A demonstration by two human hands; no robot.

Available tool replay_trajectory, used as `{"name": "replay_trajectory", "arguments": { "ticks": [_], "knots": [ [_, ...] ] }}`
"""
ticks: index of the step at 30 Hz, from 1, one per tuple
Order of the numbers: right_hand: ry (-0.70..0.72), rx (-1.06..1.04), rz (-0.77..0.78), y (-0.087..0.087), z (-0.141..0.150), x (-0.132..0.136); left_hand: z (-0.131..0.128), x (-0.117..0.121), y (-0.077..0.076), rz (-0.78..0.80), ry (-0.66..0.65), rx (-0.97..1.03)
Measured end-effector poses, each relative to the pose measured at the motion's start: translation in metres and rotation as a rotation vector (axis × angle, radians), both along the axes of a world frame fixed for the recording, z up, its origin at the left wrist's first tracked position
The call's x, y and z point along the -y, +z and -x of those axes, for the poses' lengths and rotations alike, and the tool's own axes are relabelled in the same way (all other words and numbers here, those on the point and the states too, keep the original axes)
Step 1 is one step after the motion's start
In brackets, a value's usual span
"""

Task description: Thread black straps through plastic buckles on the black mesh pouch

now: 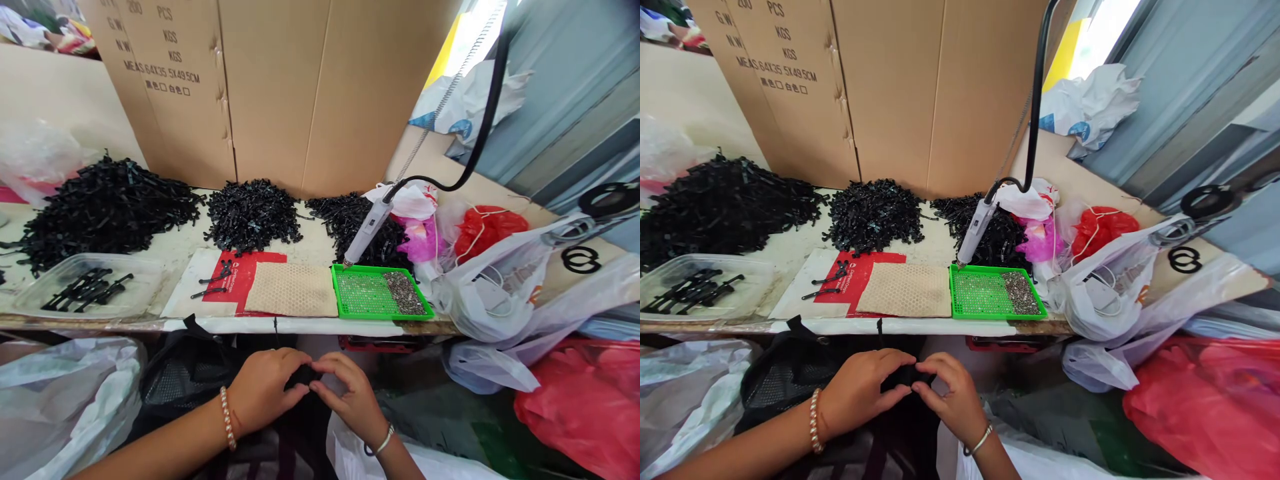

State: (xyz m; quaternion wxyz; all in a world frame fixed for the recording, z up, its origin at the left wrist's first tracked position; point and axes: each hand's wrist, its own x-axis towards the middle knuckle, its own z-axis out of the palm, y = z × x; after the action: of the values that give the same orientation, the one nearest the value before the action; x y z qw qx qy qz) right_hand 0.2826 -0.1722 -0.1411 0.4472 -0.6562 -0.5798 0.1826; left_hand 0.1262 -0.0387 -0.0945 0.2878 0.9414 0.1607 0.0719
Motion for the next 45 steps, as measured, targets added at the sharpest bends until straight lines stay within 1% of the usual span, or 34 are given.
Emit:
{"name": "replay_trajectory", "arguments": {
  "ticks": [3,6,11,13,17,19,22,25,27,29,31,33,35,37,38,40,42,44,45],
  "knots": [
    [-0.025,0.036,0.004,0.0,0.003,0.001,0.001,-0.001,0.001,0.0,0.03,0.025],
    [-0.032,0.024,0.015,-0.001,0.006,0.001,0.001,-0.002,0.0,0.0,0.038,0.06],
    [0.054,0.028,0.032,-0.002,0.008,-0.003,0.003,-0.002,-0.004,0.001,0.04,0.078],
    [0.035,0.003,0.028,-0.002,0.007,-0.005,0.004,-0.002,-0.004,-0.007,0.046,0.085],
    [0.006,-0.188,0.097,-0.002,0.0,-0.006,0.004,-0.005,-0.001,-0.001,0.029,0.071],
    [0.041,-0.305,0.157,-0.002,-0.008,-0.007,0.003,-0.006,0.002,0.002,0.011,0.05],
    [0.136,-0.456,0.233,-0.001,-0.021,-0.005,0.001,-0.008,0.006,0.006,-0.013,0.009],
    [0.186,-0.608,0.302,-0.003,-0.033,0.0,0.0,-0.01,0.008,0.02,-0.019,-0.026],
    [0.194,-0.695,0.309,-0.005,-0.039,0.004,0.0,-0.012,0.008,0.036,-0.014,-0.025],
    [0.197,-0.761,0.273,-0.006,-0.044,0.008,0.0,-0.014,0.009,0.055,-0.012,-0.008],
    [0.201,-0.798,0.248,-0.006,-0.049,0.011,0.002,-0.015,0.009,0.071,-0.012,0.016],
    [0.235,-0.8,0.263,-0.007,-0.052,0.012,0.003,-0.015,0.008,0.086,-0.012,0.038],
    [0.297,-0.771,0.304,-0.012,-0.049,0.013,0.004,-0.016,0.006,0.098,-0.003,0.075],
    [0.348,-0.702,0.367,-0.022,-0.042,0.013,0.004,-0.018,0.003,0.115,0.024,0.112],
    [0.351,-0.67,0.394,-0.03,-0.037,0.012,0.005,-0.019,0.001,0.123,0.042,0.123],
    [0.296,-0.654,0.421,-0.046,-0.026,0.009,0.005,-0.022,0.0,0.139,0.073,0.124],
    [0.202,-0.639,0.394,-0.061,-0.018,0.006,0.004,-0.025,0.001,0.154,0.087,0.118],
    [0.133,-0.567,0.34,-0.07,-0.015,0.003,0.003,-0.026,0.003,0.168,0.088,0.113],
    [0.124,-0.52,0.316,-0.072,-0.015,0.001,0.002,-0.026,0.005,0.174,0.085,0.108]
  ]
}}
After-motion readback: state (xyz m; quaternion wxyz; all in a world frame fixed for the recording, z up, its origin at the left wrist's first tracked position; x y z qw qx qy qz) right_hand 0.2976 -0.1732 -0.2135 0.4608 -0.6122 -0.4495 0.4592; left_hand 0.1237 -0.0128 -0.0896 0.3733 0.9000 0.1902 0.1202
